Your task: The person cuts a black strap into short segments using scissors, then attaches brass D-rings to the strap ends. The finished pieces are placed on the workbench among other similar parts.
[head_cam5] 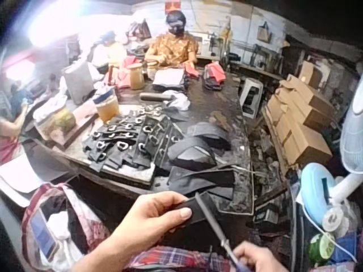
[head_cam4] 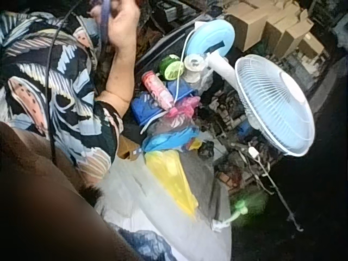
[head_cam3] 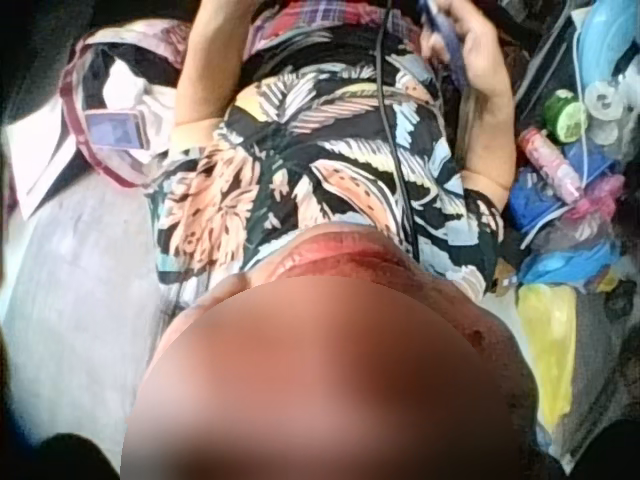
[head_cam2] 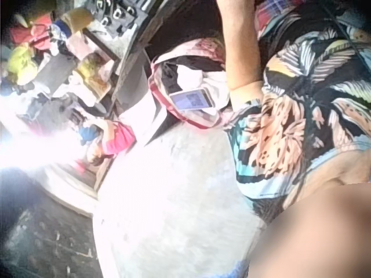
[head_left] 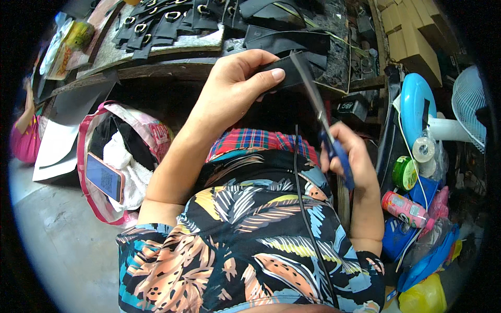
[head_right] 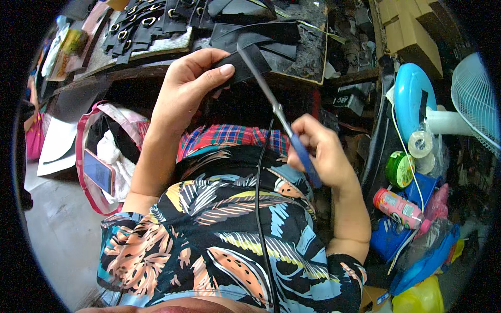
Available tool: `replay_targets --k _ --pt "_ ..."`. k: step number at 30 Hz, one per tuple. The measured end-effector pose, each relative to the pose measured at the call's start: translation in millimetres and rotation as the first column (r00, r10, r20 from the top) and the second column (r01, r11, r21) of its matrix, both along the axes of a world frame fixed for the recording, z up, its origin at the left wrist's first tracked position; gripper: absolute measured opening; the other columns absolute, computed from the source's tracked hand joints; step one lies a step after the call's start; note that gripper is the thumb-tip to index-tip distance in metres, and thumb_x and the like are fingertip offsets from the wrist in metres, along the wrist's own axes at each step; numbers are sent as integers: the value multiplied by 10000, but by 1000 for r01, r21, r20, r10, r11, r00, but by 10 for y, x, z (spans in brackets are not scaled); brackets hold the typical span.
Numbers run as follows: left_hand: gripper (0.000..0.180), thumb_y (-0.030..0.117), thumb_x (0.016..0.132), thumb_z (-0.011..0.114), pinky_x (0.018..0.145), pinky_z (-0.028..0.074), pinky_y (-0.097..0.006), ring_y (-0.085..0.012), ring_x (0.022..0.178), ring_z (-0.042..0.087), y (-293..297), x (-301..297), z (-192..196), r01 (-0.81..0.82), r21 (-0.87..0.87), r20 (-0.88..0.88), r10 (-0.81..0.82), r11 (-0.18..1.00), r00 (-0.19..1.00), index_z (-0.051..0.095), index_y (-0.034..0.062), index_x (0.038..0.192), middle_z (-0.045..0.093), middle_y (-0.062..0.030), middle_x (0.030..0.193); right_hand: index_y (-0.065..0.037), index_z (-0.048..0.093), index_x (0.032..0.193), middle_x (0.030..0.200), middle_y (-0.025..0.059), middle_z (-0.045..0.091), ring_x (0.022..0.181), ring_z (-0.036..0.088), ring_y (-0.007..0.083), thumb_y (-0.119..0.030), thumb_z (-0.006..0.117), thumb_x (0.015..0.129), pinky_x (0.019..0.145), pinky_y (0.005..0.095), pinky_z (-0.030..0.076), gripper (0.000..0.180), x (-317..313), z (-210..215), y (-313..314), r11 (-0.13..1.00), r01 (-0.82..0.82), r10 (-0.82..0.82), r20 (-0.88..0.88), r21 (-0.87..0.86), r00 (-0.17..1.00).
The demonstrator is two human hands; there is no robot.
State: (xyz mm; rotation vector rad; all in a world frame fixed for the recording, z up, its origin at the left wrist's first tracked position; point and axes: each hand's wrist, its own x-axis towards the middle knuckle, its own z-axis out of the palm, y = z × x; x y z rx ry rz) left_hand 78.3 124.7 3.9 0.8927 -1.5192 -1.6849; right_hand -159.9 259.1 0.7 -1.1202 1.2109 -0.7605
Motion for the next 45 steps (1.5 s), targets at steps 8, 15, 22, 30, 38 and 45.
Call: replay_targets --k 8,15,22,30,38,45 --pt "229 146 914 690 655 459 -225 -71 734 575 -49 -17 -84 -70 -313 64 94 947 994 686 -30 1060 676 -27 832 -1 519 961 749 31 565 587 582 84 -727 727 732 544 185 421 790 42 21 201 993 68 -66 -19 100 998" --pt "228 63 893 700 785 487 -250 -100 860 612 -73 44 -25 58 -472 214 51 880 975 667 -44 1091 699 -50 935 3 516 951 739 21 554 574 570 75 -733 728 725 528 182 410 799 -6 46 158 999 39 -36 -91 31 995" --pt "222 62 910 684 791 484 -247 -94 858 601 -160 82 -1 186 -752 295 69 632 953 657 -36 1107 693 -49 967 2 514 964 739 25 556 577 566 72 -705 745 730 530 181 406 780 12 -22 200 998 64 -61 -91 25 994" --pt "257 142 950 661 662 491 -232 -71 738 591 -69 -29 -91 -9 -475 120 75 880 990 675 -8 1158 685 -59 833 2 514 969 722 13 556 599 554 64 -570 771 749 546 188 409 665 -36 -47 158 999 28 -26 -110 19 994" --pt "220 165 947 661 551 436 -186 -63 659 585 -99 7 -62 86 200 -233 -38 976 972 689 -13 1074 694 -60 825 2 534 993 762 11 563 628 578 70 -322 798 819 555 213 453 453 13 -28 131 997 45 -58 201 68 978" --pt "177 140 955 632 487 392 -180 -70 598 555 -110 -36 -121 113 322 -319 -5 940 948 675 -20 1017 686 -103 812 -4 529 957 745 30 605 615 577 57 -120 776 821 536 214 453 304 36 -53 173 990 121 -121 -9 67 993"
